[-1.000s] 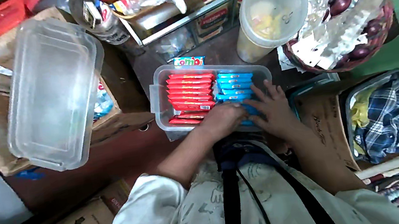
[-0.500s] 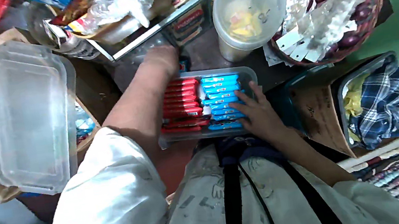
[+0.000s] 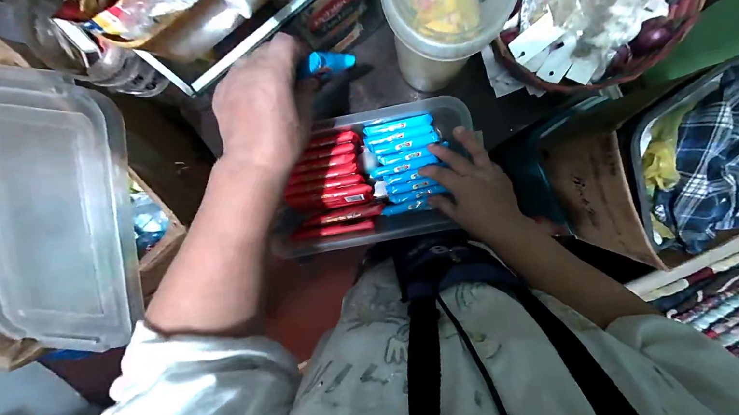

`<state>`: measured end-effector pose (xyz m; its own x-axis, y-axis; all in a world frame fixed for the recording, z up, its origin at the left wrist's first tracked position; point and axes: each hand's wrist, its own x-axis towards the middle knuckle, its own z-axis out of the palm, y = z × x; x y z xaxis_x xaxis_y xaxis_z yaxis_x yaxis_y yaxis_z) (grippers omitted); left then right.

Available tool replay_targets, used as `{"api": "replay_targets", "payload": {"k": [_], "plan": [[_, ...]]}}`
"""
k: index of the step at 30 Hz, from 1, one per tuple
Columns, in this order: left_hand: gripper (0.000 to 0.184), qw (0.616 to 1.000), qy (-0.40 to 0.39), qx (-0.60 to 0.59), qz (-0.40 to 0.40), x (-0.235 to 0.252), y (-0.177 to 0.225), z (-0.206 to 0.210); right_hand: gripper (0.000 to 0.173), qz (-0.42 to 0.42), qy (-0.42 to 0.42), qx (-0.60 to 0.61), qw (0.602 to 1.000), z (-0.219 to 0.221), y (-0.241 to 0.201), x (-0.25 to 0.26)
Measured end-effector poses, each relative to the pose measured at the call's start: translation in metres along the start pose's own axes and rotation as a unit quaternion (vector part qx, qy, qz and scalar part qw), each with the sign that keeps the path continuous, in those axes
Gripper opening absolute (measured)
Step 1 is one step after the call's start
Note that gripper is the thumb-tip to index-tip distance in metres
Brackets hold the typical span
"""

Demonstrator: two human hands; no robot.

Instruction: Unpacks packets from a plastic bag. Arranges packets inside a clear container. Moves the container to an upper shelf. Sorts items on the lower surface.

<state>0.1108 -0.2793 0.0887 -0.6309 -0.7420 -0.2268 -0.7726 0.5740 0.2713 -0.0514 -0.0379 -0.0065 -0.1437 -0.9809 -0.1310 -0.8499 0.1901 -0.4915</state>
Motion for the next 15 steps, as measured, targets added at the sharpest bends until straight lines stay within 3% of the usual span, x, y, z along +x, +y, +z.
{"api": "replay_targets", "payload": {"k": [2,6,9,15], "plan": [[0.036,0.991,0.039,-0.113,0.055,-0.034,0.002,-0.002,0.036,0.001,0.012,0.006,1.0,0.002,-0.002,0.001],[0.024,0.952,-0.05,-0.268,0.14,-0.081,0.012,0.033,0.038,-0.007,0.025,0.018,1.0,0.001,-0.002,0.003],[0.02,0.948,-0.092,-0.259,0.161,-0.095,0.02,0.056,0.044,-0.002,0.024,0.021,0.999,0.001,-0.003,0.004],[0.017,0.954,-0.121,-0.141,0.236,-0.098,0.037,0.096,0.035,-0.016,0.003,0.036,0.999,-0.003,0.0,0.004]]}}
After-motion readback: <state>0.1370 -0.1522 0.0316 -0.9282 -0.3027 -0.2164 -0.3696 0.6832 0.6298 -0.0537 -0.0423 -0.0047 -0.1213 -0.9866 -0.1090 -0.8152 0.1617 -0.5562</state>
